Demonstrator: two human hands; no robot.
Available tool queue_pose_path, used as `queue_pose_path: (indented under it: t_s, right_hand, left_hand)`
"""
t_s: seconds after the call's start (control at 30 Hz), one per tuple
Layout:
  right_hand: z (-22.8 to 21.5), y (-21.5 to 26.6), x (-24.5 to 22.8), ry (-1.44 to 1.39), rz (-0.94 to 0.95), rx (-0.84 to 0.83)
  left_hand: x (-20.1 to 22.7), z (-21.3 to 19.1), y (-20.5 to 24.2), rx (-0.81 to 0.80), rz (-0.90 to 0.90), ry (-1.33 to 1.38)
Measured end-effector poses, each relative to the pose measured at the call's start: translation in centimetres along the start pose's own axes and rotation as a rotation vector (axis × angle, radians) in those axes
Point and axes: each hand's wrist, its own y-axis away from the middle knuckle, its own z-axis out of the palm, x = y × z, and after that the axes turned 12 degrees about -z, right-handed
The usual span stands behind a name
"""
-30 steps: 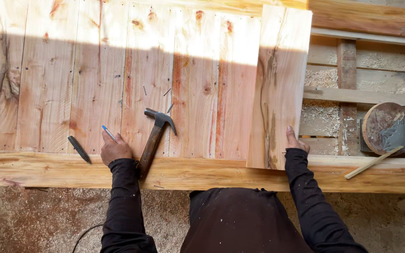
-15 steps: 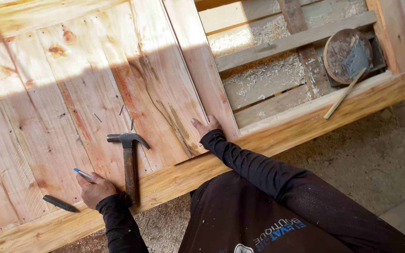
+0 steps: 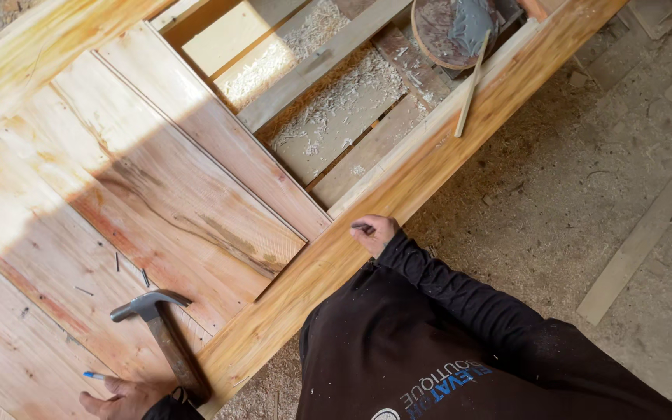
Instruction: The person applies gray filler to the joints of a wooden door frame using a putty knife, then secures a wooden panel with a hammer and nails. The task involves repeated application of filler and hammering to assemble the door.
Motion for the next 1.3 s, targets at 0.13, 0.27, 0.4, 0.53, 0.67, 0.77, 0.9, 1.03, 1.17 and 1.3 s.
queue_pose_path:
  t_s: [0.13,0.27,0.4,0.53,0.67,0.77,0.9,1.03,1.17,1.3]
  right_hand:
    - [-6.0,4.5,8.1,-0.120,0.253,0.267]
    - [-8.8,6.7,12.4,-0.138,0.492,0.439]
    - [-10.8,5.0,14.0,-0.234,0.364,0.519]
    - [-12.9,2.6,15.0,-0.155,0.292,0.578]
    - [-17.7,-1.1,16.3,-0.041,0.205,0.741]
    - [-21.5,-4.2,17.7,-0.122,0.033,0.889]
    - [-24.5,-8.1,19.0,0.060,0.174,0.907]
    - [-28.1,-15.5,19.6,0.234,-0.107,0.951]
    - [-29.3,-20.0,19.6,0.299,-0.107,0.890]
    - [-29.6,-21.9,19.7,0.419,-0.081,0.822]
  left_hand:
    - [6.6,2.0,3.0,-0.079,0.029,0.376]
    - [17.7,4.4,9.4,-0.258,0.183,0.277]
    - [30.3,8.2,21.5,-0.768,0.457,0.468]
    - [40.9,11.6,33.5,-1.038,0.781,0.445]
    - [50.2,15.4,42.7,-1.112,0.899,0.391]
    - [55.1,19.3,47.9,-1.153,0.821,0.268]
    - [57.5,25.4,53.2,-1.100,0.773,0.099]
    - [60.1,30.5,55.9,-1.017,0.818,0.070]
    - [60.2,32.4,55.7,-1.025,0.765,0.036]
    - [60.4,33.4,55.4,-1.080,0.763,0.170]
